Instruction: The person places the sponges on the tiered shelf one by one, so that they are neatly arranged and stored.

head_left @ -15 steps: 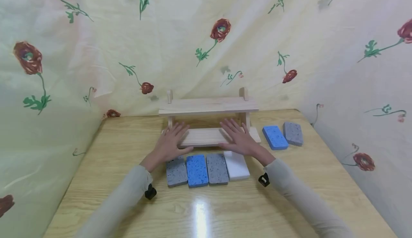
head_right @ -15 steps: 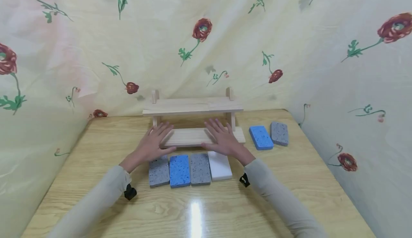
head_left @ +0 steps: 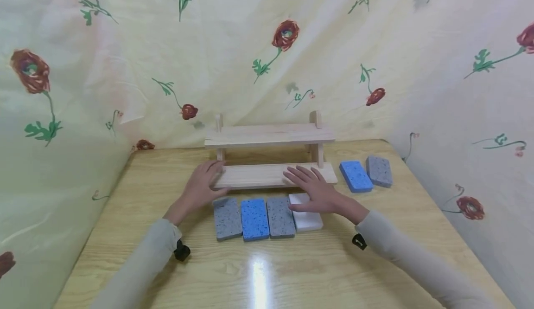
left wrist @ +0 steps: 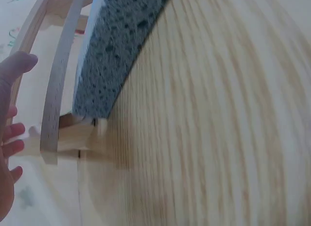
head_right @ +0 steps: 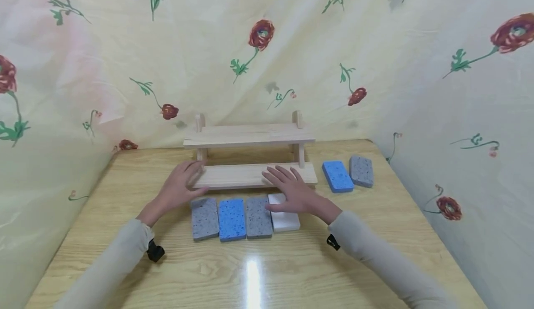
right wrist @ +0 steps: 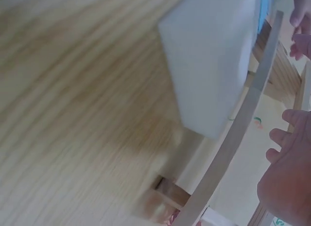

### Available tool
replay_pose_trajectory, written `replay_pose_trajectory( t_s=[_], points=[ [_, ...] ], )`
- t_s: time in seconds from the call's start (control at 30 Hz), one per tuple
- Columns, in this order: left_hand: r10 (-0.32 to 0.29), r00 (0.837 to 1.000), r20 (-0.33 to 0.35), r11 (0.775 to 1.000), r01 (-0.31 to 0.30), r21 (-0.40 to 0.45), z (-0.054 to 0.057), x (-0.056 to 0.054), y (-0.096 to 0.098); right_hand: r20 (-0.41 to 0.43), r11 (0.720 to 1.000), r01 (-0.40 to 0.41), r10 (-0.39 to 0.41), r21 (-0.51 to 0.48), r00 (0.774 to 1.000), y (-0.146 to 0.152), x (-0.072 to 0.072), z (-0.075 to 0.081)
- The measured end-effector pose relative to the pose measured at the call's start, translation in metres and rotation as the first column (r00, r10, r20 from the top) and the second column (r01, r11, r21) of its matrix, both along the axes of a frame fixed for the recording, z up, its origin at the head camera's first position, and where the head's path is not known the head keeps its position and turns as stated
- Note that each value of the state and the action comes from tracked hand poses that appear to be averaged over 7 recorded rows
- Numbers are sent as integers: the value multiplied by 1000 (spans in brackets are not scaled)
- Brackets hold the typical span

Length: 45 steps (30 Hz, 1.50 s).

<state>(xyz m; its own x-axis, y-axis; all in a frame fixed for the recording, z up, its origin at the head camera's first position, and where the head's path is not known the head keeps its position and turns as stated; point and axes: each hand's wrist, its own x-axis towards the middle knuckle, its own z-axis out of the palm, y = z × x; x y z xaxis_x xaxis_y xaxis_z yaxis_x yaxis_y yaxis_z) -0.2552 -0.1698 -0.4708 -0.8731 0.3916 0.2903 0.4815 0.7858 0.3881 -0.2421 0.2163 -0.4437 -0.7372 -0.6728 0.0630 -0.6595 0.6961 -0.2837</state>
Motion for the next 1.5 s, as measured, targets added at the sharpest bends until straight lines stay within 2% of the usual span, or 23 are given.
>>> replay_pose_trajectory(
  t_s=[0.1,0.27,0.5,0.7,0.87,1.17,1.5],
  points=[
    [29,1000,-10,999,-29,45,0,1,-7,-28,999,-39,39,6,999,4,5,-1],
    [49,999,4,996,-49,70,-3,0,-18,-47,997,-75,76,29,996,14,14,-3],
    [50,996,70,995,-56,82,-9,-4,-27,-54,994,-101,103,36,993,29,24,-4],
    [39,992,120,997,-46,56,-10,-6,-32,-51,991,-123,125,46,991,39,29,-4],
    [32,991,133,998,-39,51,-8,-6,-33,-45,992,-116,118,54,992,47,30,-7],
    [18,994,103,997,-26,76,-9,-9,-36,-33,997,-72,74,38,997,62,28,-17],
    [17,988,157,996,-31,86,-7,-9,-39,8,998,-60,60,16,998,67,27,-22]
  ],
)
